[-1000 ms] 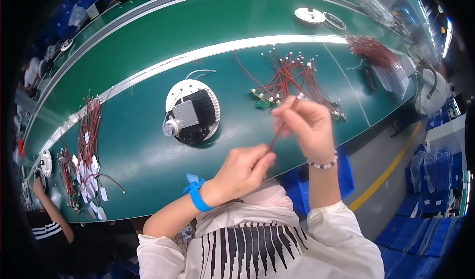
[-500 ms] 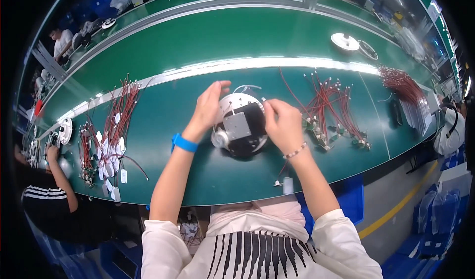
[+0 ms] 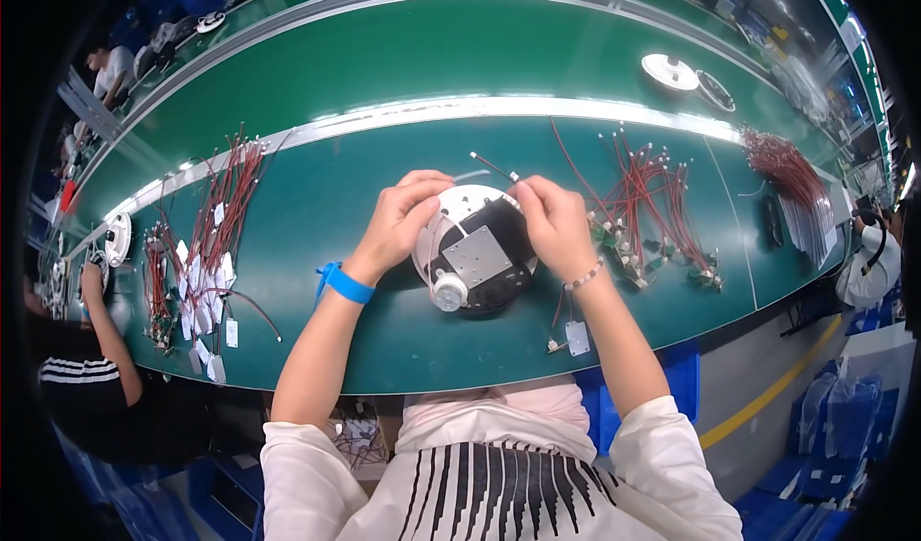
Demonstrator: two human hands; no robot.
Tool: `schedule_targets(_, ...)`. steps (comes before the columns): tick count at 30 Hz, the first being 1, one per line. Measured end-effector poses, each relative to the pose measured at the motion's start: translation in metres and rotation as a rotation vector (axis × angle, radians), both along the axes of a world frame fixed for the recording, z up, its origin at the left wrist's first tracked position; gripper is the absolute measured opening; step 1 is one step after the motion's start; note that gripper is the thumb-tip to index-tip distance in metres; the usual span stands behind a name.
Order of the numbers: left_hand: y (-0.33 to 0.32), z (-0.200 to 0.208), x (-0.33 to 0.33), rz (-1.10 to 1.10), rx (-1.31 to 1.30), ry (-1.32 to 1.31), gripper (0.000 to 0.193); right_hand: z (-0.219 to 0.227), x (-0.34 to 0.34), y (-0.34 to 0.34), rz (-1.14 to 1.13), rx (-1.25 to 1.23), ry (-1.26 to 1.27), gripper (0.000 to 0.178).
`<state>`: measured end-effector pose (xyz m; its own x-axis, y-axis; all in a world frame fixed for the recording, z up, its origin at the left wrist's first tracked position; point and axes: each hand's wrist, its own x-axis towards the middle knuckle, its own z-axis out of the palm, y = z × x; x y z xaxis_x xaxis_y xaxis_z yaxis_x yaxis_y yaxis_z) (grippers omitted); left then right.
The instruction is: Assembling wiring harnesses into round electronic components at a factory workbench.
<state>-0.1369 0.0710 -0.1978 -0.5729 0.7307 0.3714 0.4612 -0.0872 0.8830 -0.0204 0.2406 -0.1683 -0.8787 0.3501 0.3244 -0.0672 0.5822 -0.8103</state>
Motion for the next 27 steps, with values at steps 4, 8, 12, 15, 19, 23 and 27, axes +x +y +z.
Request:
schedule_targets(4, -0.010, 0.005, 0.003, -0.029, -0.040, 0.091, 0.030, -0.012, -0.010, 0.014, 0.068, -0.099, -0.059, 0.023)
schedule_targets(8, -0.011, 0.010, 0.011, -0.004, -0.138, 0.066, 0.020, -0.008, -0.011, 0.018, 0.068, -0.047, -0.076, 0.020)
schedule_targets(12, -0.004, 0.000, 0.021, 0.008, -0.074, -0.194, 0.019, 0.016, -0.005, 0.020, -0.025, 0.251, 0.249, 0.010)
schedule_targets(15, 0.000, -0.001, 0.027, 0.110, 0.111, -0.411, 0.020, 0.043, 0.005, 0.013, 0.050, 0.411, 0.147, 0.008)
schedule_targets(19, -0.001, 0.006, 0.031, 0.252, -0.048, 0.048, 0.023, 0.043, 0.002, 0.001, 0.190, 0.428, 0.203, 0.008)
schedule_targets(23, -0.001, 0.015, 0.037, 0.302, -0.072, 0.175, 0.026, 0.045, -0.005, -0.019, 0.163, 0.535, 0.112, 0.006)
schedule_targets(27, -0.002, 0.012, 0.038, 0.365, -0.076, 0.167, 0.029, 0.046, -0.011, -0.027, 0.156, 0.582, 0.078, 0.006)
